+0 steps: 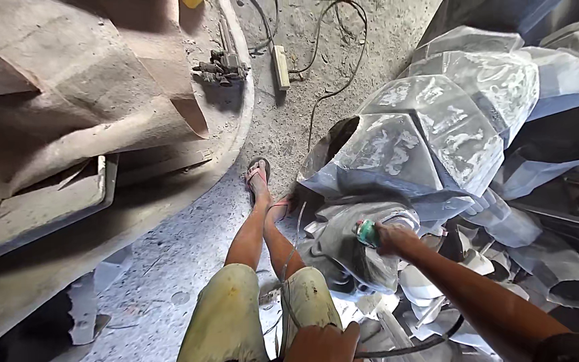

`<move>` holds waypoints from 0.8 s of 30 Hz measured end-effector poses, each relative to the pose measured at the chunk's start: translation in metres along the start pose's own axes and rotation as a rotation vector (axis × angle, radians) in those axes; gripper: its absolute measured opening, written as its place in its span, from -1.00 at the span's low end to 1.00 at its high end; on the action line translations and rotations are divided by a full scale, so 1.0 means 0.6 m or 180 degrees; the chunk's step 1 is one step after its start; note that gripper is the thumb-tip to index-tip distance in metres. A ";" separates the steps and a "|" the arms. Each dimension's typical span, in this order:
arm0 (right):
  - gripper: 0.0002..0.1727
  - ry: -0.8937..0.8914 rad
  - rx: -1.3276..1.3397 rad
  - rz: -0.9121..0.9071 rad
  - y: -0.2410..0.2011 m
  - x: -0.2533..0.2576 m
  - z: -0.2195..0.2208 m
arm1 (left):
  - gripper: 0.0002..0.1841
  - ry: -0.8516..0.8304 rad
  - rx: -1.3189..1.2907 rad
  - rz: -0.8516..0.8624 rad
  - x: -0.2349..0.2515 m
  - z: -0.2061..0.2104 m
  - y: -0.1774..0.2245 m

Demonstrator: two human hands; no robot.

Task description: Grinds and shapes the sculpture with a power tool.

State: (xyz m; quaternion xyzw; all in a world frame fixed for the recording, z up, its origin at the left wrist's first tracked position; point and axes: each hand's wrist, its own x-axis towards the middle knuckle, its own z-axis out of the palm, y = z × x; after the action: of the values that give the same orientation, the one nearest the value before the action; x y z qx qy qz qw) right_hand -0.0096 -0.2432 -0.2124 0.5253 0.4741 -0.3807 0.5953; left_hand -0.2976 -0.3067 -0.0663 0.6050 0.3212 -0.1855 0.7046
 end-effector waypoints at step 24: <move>-0.15 0.0272 -0.0050 0.0210 0.044 0.036 -0.010 | -0.66 0.0402 -0.0249 0.0032 -0.004 0.030 0.013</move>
State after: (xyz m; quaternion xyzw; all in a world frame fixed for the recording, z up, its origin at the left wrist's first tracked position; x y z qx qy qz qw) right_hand 0.0203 -0.2321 -0.2264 0.5518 0.4845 -0.3343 0.5909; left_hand -0.2900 -0.3230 -0.0580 0.5891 0.3690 -0.1307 0.7069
